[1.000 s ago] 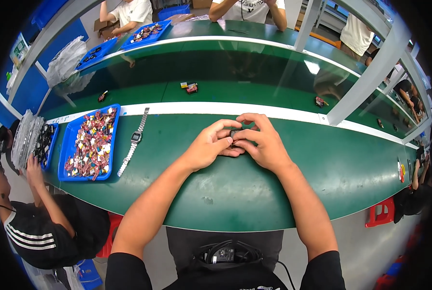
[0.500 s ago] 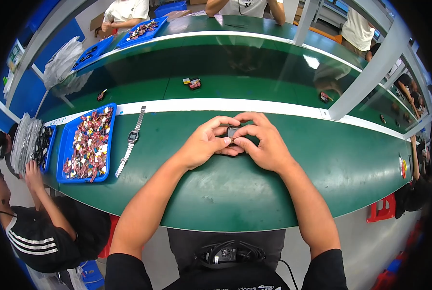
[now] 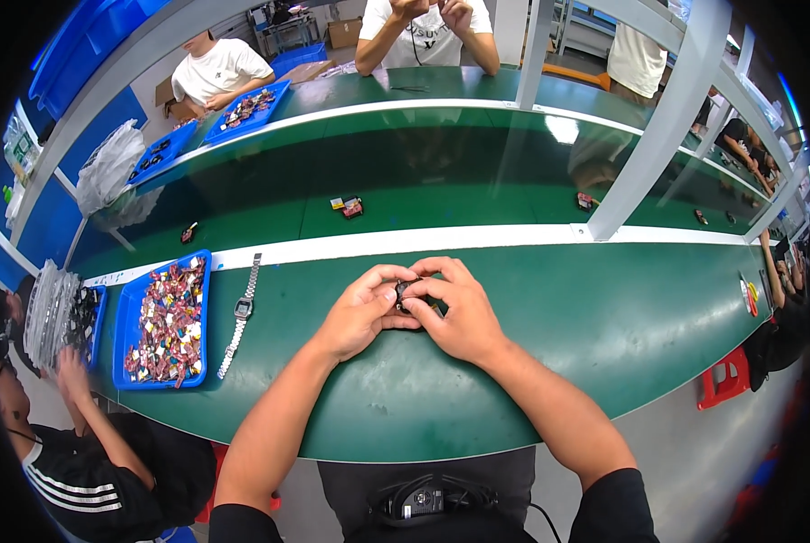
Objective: Assembling small electronic components on a factory production line.
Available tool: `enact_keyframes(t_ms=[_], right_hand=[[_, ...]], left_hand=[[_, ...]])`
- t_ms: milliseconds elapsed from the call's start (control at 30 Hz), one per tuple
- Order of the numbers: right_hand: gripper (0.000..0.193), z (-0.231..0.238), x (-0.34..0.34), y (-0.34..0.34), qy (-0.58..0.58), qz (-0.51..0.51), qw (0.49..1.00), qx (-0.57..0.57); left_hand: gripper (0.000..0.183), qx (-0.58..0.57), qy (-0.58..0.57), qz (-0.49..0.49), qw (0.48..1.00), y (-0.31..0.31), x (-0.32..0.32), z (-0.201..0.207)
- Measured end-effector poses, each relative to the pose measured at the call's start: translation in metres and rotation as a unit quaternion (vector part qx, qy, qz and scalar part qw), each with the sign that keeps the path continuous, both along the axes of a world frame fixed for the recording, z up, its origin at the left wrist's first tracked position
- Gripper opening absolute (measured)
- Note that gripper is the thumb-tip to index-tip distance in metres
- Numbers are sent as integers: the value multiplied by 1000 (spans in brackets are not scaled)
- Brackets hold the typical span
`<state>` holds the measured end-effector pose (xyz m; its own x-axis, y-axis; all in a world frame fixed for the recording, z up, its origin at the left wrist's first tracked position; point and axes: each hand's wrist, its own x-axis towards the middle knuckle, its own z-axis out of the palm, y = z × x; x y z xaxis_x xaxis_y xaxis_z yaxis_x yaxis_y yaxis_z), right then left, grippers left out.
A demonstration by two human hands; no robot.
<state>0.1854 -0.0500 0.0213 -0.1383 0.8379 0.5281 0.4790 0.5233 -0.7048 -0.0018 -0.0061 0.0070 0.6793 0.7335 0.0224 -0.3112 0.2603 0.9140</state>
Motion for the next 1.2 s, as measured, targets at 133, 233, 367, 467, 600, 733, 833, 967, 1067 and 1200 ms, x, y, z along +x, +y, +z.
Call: enact_keyframes(t_ms=[133, 233, 367, 467, 600, 733, 833, 967, 1067, 1200], right_hand=[[9, -1, -2, -2, 6, -1, 1000, -8], [9, 0, -3, -3, 1, -19, 1000, 9], [13, -5, -4, -2, 15, -31, 999, 19], [16, -4, -5, -3, 39, -10, 999, 9], [19, -2, -4, -3, 59, 10, 998, 4], [20, 5, -8, -6, 34, 17, 999, 35], [20, 4, -7, -7, 15, 6, 998, 56], [18, 5, -6, -6, 32, 7, 998, 61], [18, 5, -8, -5, 40, 3, 998, 58], [19, 1, -9, -4, 47, 1, 997, 61]], left_hand=[[31, 2, 1, 2, 1000, -1, 0, 0], [31, 4, 1, 5, 1000, -1, 0, 0], [31, 6, -1, 10, 1000, -1, 0, -4], [30, 9, -5, 14, 1000, -1, 0, -4], [28, 10, -24, 16, 1000, -2, 0, -5], [27, 10, -78, 6, 997, 2, -7, -13], [26, 6, -93, -20, 995, 2, -7, -13], [26, 12, -91, -22, 995, 2, -6, -11], [26, 5, -95, -21, 995, 1, -5, -11], [27, 6, -96, -19, 995, 1, -5, -11]])
